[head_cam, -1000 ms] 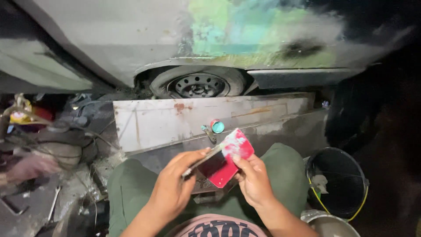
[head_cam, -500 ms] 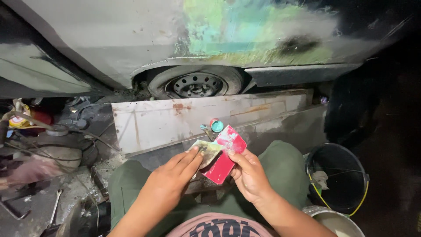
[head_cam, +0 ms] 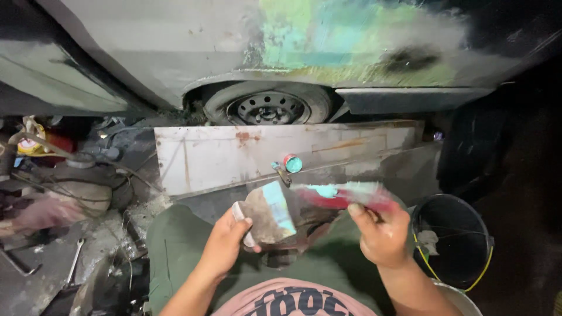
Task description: The person scoops a light blue paste from a container onto a metal scraper using a small tool, then spreads the paste onto a red plastic card. They use the red card to apply the filler to the car's front bumper, smoothing it over the surface.
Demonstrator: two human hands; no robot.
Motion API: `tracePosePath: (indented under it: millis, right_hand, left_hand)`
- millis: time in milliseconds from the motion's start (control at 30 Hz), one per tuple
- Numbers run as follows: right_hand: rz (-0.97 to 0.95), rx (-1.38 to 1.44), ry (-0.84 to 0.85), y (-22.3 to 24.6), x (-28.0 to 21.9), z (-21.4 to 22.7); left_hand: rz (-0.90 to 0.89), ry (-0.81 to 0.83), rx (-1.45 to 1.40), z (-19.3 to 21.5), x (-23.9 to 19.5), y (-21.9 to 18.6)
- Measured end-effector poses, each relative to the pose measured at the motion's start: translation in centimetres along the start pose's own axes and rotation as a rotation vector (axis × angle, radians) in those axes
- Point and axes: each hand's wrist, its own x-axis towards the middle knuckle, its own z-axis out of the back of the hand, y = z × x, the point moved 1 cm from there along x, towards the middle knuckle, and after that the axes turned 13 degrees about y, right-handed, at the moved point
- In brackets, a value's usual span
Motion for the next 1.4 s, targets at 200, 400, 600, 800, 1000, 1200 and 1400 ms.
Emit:
tracePosePath:
  millis: [200,400,600,800,1000,1200,1400]
  right_hand:
    - [0.815,-0.465,0.403,5.0,3.3,-1.1]
    - [0.895,-0.438,0.393,3.3,1.6,-1.4]
    - [0.888,-0.640,0.385,1.5,0.4,-0.3]
    - [-0.039,-0.239,0.049,-7.6,-5.1,-2.2]
    - [-0.435,0.806,-0.084,-5.1,-3.8,-5.3]
    - [-0.546,0.831,-0.080,-5.0,-2.3,-7.0]
    - [-0.572,0.842,-0.076,-4.1,-2.0,-7.3]
  left_hand:
    - [0.003,0.117,-0.610,-3.3,-2.1,-1.0]
    - [-0.022,0.062,-0.641,-5.5,-5.1,-4.0]
    - [-0.100,-0.030,-0.814,-4.9,-3.7,-1.7]
    - [-0.420,-0.103,-0.096,-3.4,-5.2,-5.2]
    - [-0.588,-0.129,0.477,-2.3,-4.4,-3.5]
    - [-0.756,0.146,0.684,-4.1,-4.7,-6.4]
    - [-0.803,0.162,0.810,-4.0,-4.9,-5.7]
